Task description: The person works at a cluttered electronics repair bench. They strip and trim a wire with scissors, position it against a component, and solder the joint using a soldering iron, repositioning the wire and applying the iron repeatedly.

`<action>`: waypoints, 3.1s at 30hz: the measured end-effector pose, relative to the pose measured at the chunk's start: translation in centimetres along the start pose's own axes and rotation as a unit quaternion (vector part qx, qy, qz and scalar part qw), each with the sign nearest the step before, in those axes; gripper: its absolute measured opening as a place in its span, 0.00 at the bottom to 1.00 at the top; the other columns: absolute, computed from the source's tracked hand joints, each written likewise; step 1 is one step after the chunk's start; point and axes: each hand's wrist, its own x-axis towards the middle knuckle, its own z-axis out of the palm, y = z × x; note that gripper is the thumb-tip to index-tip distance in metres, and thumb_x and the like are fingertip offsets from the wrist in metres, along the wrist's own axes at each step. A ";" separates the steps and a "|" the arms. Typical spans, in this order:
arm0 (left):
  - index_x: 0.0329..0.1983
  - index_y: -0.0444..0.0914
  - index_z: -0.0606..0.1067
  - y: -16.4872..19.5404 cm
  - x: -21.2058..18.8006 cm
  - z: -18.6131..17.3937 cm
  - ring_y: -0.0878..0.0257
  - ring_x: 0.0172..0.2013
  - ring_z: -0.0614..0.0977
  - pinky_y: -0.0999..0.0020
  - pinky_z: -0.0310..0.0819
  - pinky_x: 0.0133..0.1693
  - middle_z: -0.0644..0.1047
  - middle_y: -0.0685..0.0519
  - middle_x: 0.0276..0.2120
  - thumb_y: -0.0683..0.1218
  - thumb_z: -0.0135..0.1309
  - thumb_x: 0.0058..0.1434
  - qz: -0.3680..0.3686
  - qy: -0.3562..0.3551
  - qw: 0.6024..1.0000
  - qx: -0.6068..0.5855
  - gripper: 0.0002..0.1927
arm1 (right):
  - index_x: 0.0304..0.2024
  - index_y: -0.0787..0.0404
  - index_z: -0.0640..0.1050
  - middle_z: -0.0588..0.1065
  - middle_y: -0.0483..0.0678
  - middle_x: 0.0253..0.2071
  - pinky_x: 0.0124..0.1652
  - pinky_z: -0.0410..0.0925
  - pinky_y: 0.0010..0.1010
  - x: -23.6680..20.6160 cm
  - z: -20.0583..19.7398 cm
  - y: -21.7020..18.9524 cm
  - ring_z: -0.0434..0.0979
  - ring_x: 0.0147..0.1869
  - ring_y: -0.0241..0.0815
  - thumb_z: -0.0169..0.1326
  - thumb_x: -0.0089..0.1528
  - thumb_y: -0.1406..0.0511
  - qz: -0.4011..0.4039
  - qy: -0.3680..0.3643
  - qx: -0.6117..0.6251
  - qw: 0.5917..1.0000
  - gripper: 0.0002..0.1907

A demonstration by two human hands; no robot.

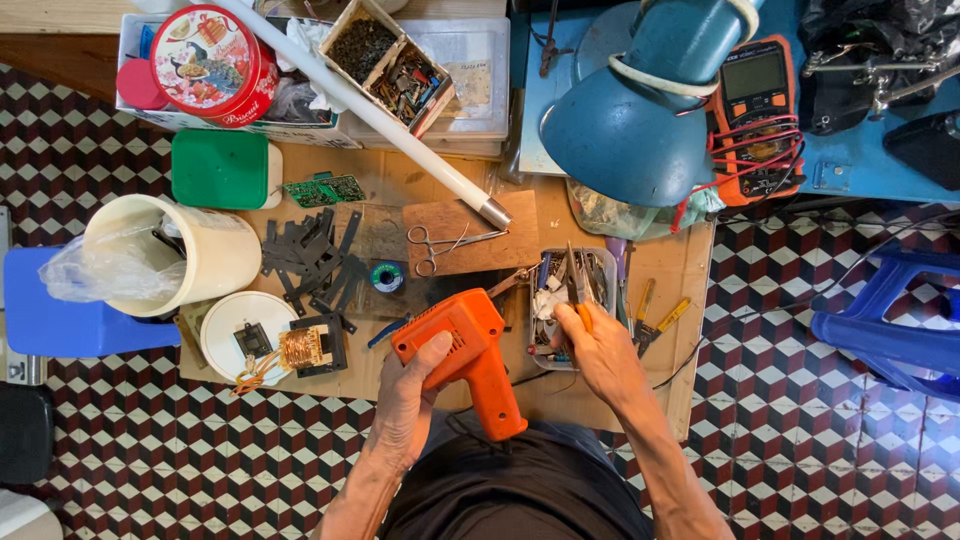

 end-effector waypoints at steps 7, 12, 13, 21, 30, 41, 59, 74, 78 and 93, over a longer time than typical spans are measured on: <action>0.53 0.38 0.77 0.2 -0.2 0.4 0.62 0.49 0.80 0.58 0.72 0.56 0.79 0.51 0.45 0.58 0.63 0.52 0.010 -0.011 0.999 0.040 0.29 | 0.42 0.63 0.79 0.77 0.51 0.31 0.37 0.69 0.32 0.8 0.0 -1.5 0.75 0.32 0.40 0.46 0.69 0.52 -0.024 -0.043 -0.063 0.997 0.21; 0.52 0.38 0.78 0.1 -0.1 0.3 0.62 0.48 0.80 0.58 0.71 0.56 0.80 0.51 0.44 0.59 0.63 0.53 0.037 -0.015 0.997 0.071 0.29 | 0.59 0.56 0.75 0.82 0.43 0.36 0.42 0.70 0.26 1.0 0.0 -0.8 0.78 0.40 0.32 0.47 0.67 0.54 -0.071 -0.036 0.052 0.995 0.22; 0.52 0.38 0.78 0.0 -0.1 0.3 0.62 0.48 0.80 0.58 0.71 0.56 0.80 0.51 0.44 0.59 0.63 0.53 0.041 -0.016 0.996 0.076 0.29 | 0.60 0.57 0.75 0.82 0.43 0.37 0.43 0.70 0.25 1.1 0.0 -0.6 0.78 0.41 0.31 0.47 0.68 0.54 -0.079 -0.036 0.069 0.994 0.22; 0.51 0.38 0.78 -0.2 0.0 0.2 0.61 0.47 0.79 0.59 0.69 0.57 0.80 0.51 0.42 0.60 0.65 0.51 0.052 -0.011 0.994 0.100 0.30 | 0.62 0.56 0.76 0.76 0.42 0.31 0.35 0.69 0.24 1.3 0.2 0.1 0.74 0.34 0.31 0.49 0.68 0.59 -0.026 -0.061 0.147 0.987 0.20; 0.53 0.38 0.74 0.0 -0.3 0.5 0.61 0.49 0.78 0.57 0.66 0.59 0.78 0.50 0.44 0.61 0.66 0.49 0.044 0.008 0.994 0.100 0.34 | 0.61 0.55 0.75 0.74 0.42 0.30 0.35 0.72 0.24 1.3 0.3 -0.1 0.75 0.34 0.31 0.49 0.68 0.59 -0.017 -0.049 0.128 0.990 0.20; 0.51 0.37 0.73 -0.1 -0.4 0.7 0.60 0.48 0.78 0.56 0.67 0.59 0.77 0.50 0.43 0.61 0.66 0.48 0.038 0.020 0.994 0.105 0.34 | 0.55 0.58 0.75 0.76 0.43 0.26 0.36 0.72 0.26 0.6 0.3 -0.8 0.77 0.31 0.32 0.49 0.67 0.58 -0.027 -0.005 0.034 0.999 0.17; 0.68 0.42 0.62 -1.5 -3.3 2.9 0.59 0.58 0.76 0.55 0.72 0.62 0.73 0.50 0.54 0.48 0.67 0.47 -0.015 -0.060 0.998 -0.029 0.44 | 0.35 0.64 0.75 0.70 0.43 0.22 0.26 0.63 0.26 -1.3 0.4 1.3 0.66 0.25 0.32 0.50 0.70 0.57 -0.042 0.060 0.079 0.994 0.17; 0.62 0.36 0.71 -2.0 -4.6 4.2 0.61 0.46 0.84 0.63 0.81 0.47 0.79 0.48 0.55 0.42 0.59 0.58 -0.037 -0.150 0.988 -0.013 0.27 | 0.41 0.63 0.75 0.73 0.42 0.29 0.32 0.67 0.23 -3.2 -0.4 2.5 0.71 0.31 0.31 0.49 0.70 0.59 -0.130 0.089 0.126 0.979 0.13; 0.58 0.37 0.73 -2.4 -4.7 4.3 0.62 0.44 0.84 0.63 0.83 0.46 0.80 0.50 0.50 0.42 0.59 0.56 -0.031 -0.151 0.988 0.024 0.24 | 0.44 0.64 0.75 0.74 0.43 0.32 0.37 0.68 0.23 -3.0 -0.1 3.4 0.72 0.35 0.31 0.49 0.71 0.59 -0.187 0.080 0.156 0.967 0.13; 0.48 0.40 0.77 -7.3 -3.6 1.1 0.68 0.38 0.80 0.71 0.75 0.41 0.79 0.58 0.38 0.49 0.67 0.63 0.194 -0.135 0.939 0.251 0.15 | 0.51 0.65 0.74 0.77 0.45 0.42 0.48 0.70 0.24 -2.7 1.9 4.3 0.75 0.46 0.33 0.47 0.72 0.63 -0.259 0.072 0.159 0.950 0.12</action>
